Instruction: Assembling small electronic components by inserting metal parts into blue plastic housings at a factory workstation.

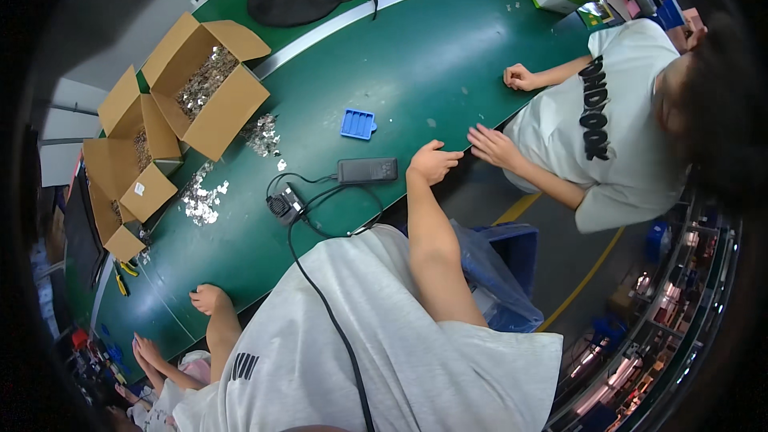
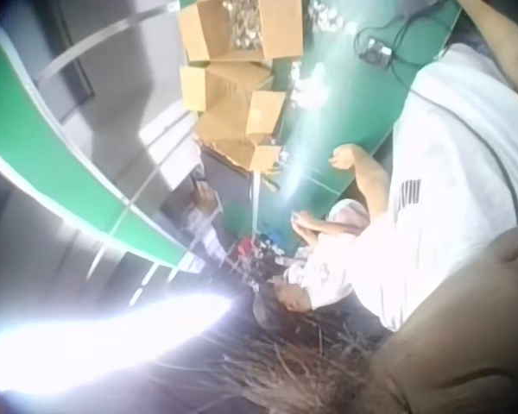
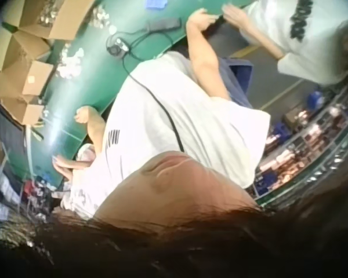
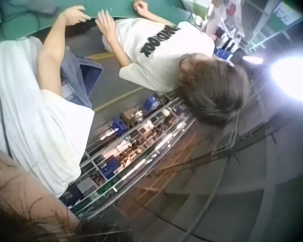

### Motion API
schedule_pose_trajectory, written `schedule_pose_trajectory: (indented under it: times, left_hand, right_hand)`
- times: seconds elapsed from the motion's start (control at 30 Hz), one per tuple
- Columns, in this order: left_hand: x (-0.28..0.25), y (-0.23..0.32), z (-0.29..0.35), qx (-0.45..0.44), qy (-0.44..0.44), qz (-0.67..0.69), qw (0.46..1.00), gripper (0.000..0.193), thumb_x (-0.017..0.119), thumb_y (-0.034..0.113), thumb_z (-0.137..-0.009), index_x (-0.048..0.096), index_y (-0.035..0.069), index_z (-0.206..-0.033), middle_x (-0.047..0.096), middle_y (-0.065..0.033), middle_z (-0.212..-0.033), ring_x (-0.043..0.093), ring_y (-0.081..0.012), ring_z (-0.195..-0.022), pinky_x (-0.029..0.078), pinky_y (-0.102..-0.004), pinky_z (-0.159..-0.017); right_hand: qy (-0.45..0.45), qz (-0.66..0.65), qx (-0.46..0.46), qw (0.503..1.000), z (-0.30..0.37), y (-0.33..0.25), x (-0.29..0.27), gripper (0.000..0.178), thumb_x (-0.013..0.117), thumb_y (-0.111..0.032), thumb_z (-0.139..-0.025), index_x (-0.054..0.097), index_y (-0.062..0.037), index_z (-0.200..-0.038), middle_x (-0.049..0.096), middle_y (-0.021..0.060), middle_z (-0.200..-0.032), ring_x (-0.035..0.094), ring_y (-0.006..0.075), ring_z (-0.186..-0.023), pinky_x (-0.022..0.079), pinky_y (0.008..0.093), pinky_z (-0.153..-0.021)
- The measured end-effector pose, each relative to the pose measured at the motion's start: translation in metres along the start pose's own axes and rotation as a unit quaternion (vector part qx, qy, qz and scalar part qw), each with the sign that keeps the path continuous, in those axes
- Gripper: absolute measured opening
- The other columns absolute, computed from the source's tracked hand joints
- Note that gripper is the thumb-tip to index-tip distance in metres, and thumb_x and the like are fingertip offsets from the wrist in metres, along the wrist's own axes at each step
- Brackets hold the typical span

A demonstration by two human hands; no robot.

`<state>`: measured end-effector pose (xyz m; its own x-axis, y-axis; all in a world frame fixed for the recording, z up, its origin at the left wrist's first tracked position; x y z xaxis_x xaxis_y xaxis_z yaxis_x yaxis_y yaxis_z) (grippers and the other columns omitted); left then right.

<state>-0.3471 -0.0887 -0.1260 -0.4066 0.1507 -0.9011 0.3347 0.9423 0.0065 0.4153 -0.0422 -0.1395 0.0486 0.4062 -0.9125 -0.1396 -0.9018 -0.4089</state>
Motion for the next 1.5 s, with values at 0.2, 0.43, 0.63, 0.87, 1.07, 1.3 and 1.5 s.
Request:
schedule_pose_trajectory:
  times: [0.2,0.43,0.63,0.87,1.07,1.3,1.5]
  left_hand:
    - [0.018,-0.003,-0.005,0.024,0.009,-0.013,1.0,0.036,0.042,0.029,-0.088,0.058,0.016,-0.117,0.059,-0.0065,-0.117,0.058,-0.0281,-0.105,0.047,-0.0455,-0.085]
    - [0.023,-0.003,-0.013,0.119,0.12,-0.086,0.982,0.026,0.047,0.03,-0.084,0.063,0.018,-0.102,0.065,-0.0028,-0.101,0.064,-0.0261,-0.083,0.052,-0.0436,-0.067]
    - [0.076,-0.005,-0.024,0.164,0.091,-0.04,0.981,0.024,0.048,0.028,-0.083,0.064,0.017,-0.098,0.065,-0.0036,-0.097,0.064,-0.0255,-0.08,0.051,-0.0428,-0.064]
    - [0.081,0.032,-0.014,0.239,0.071,-0.004,0.968,0.021,0.05,0.025,-0.082,0.064,0.015,-0.093,0.065,-0.0048,-0.092,0.064,-0.0247,-0.076,0.05,-0.0416,-0.061]
    - [0.069,0.128,-0.006,0.319,0.067,0.033,0.945,0.019,0.051,0.023,-0.081,0.065,0.013,-0.089,0.066,-0.0059,-0.088,0.063,-0.024,-0.072,0.05,-0.0406,-0.057]
    - [0.04,0.204,-0.008,0.382,0.078,0.044,0.92,0.017,0.052,0.02,-0.079,0.066,0.011,-0.084,0.066,-0.0071,-0.084,0.063,-0.0232,-0.068,0.049,-0.0394,-0.054]
    - [0.028,0.229,0.0,0.387,0.069,0.042,0.918,0.016,0.054,0.018,-0.078,0.067,0.009,-0.079,0.066,-0.0081,-0.079,0.063,-0.0226,-0.065,0.048,-0.0384,-0.051]
  right_hand:
    - [0.017,-0.005,-0.015,1.0,-0.001,-0.003,-0.007,0.063,0.042,-0.035,-0.089,0.029,0.0058,-0.135,0.053,0.0238,-0.108,0.061,0.0396,-0.09,0.052,0.0485,-0.073]
    - [0.032,-0.015,-0.02,0.999,-0.002,0.002,-0.005,0.063,0.044,-0.035,-0.088,0.031,0.0067,-0.133,0.054,0.0235,-0.106,0.062,0.0376,-0.086,0.053,0.0456,-0.071]
    - [0.014,-0.061,-0.011,0.998,-0.004,0.007,-0.012,0.062,0.044,-0.034,-0.088,0.031,0.0062,-0.133,0.053,0.0235,-0.108,0.061,0.0387,-0.089,0.052,0.0458,-0.073]
    - [-0.045,-0.158,0.01,0.986,-0.008,0.013,-0.009,0.069,0.049,-0.037,-0.085,0.026,0.0017,-0.137,0.048,0.0252,-0.12,0.058,0.0436,-0.095,0.047,0.0505,-0.081]
    - [-0.045,-0.213,0.007,0.976,-0.019,0.029,-0.002,0.069,0.057,-0.029,-0.083,0.025,-0.0013,-0.138,0.044,0.0241,-0.126,0.047,0.0407,-0.115,0.04,0.0487,-0.094]
    - [-0.201,-0.215,-0.275,0.915,0.078,-0.087,-0.058,0.039,0.063,-0.03,-0.078,0.06,-0.0037,-0.107,0.056,0.0187,-0.11,0.05,0.036,-0.108,0.041,0.0442,-0.091]
    - [-0.244,0.102,-0.295,0.918,0.116,-0.102,0.006,0.063,0.068,-0.049,-0.075,0.051,-0.0079,-0.119,0.052,0.0108,-0.115,0.047,0.0268,-0.112,0.039,0.0405,-0.086]
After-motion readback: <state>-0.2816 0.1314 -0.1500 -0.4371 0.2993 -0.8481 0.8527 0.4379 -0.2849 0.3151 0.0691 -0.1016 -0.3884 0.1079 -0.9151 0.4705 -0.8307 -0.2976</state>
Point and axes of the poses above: each hand's wrist, its own z-axis away from the middle knuckle, its own x-axis out of the palm, y = z × x, the point moved 7 cm from there along -z, towards the middle knuckle
